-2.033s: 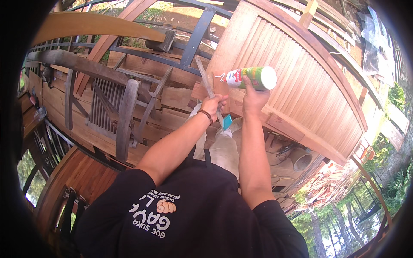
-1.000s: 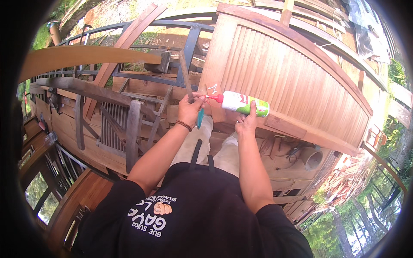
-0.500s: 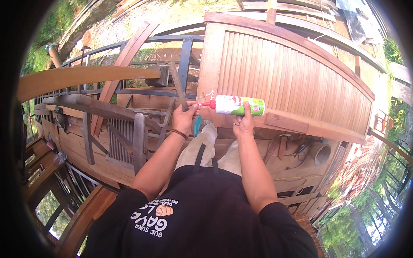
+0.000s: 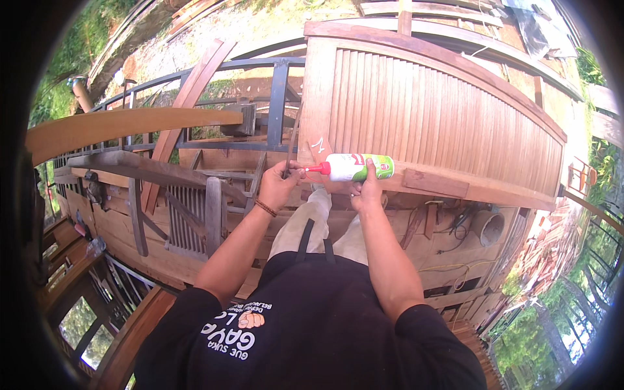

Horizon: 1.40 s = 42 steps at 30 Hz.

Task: The person selects wooden planks, measures and marks them with a ruler and pencil, applies glue, and fastens them to a wooden frame using a nail gun. The person also uses a sanding block to smooth the edges of the planks.

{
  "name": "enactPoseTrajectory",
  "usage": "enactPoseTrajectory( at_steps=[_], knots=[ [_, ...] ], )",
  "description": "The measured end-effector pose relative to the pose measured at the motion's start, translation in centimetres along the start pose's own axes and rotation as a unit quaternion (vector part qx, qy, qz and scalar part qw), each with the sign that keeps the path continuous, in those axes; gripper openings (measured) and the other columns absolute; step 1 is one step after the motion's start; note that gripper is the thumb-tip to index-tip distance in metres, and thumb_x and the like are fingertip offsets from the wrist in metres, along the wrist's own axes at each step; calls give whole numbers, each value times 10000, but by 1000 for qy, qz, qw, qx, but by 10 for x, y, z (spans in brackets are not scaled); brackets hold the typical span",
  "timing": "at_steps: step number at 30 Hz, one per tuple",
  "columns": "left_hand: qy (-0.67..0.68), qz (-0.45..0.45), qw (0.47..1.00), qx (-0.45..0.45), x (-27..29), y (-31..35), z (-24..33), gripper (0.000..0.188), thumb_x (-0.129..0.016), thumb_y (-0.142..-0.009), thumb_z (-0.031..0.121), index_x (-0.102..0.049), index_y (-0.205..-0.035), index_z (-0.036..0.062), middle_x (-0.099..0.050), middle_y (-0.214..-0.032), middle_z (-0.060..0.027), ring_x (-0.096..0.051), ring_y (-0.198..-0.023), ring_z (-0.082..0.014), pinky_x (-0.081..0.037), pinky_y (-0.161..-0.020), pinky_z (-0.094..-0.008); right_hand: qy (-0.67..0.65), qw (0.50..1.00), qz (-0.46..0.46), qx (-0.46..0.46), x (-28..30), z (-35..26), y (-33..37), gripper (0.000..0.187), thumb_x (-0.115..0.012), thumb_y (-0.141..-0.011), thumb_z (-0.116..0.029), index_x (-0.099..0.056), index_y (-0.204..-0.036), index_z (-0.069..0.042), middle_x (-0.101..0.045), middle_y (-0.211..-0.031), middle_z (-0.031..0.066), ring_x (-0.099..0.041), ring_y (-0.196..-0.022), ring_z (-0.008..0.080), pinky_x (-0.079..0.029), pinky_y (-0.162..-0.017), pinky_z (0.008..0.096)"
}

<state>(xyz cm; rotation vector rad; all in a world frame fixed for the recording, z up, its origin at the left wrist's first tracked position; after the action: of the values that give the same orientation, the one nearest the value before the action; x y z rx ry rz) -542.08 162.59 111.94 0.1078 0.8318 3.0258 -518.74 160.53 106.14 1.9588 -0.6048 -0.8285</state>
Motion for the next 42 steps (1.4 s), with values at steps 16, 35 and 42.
enactPoseTrajectory(
  at_steps=[16,35,42],
  knots=[
    [107,110,988,-15,38,28,22,237,-724,-882,69,-633,-1097,27,-654,-794,8,-603,-730,-56,-484,-654,-210,202,969,-80,-115,-164,-11,-60,383,-535,-921,-553,-642,-959,-187,-665,-731,-3,-531,-494,83,-280,-367,218],
    [84,151,973,152,42,11,-86,122,-678,-927,150,-629,-945,40,-563,-698,32,-505,-604,-51,-406,-545,-221,268,953,-17,-139,-166,-37,-163,444,-553,-920,-460,-643,-993,-31,-655,-808,105,-381,-451,41,-248,-368,194],
    [154,173,961,153,0,-10,-89,112,-629,-952,151,-597,-933,44,-551,-680,16,-481,-562,-55,-389,-505,-233,686,708,13,166,5,-8,-69,305,-684,-805,-228,-686,-1057,-57,-677,-835,121,-672,-855,292,-526,-775,384]
  ],
)
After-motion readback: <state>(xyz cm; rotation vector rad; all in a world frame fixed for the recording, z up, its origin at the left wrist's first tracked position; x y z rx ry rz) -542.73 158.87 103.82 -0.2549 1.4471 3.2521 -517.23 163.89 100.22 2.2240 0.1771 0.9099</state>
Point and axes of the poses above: each hand's wrist, its own y-axis away from the middle knuckle, its own x-axis out of the back of the hand, z = x × y, the point moved 5 cm from there along -y, towards the middle knuckle
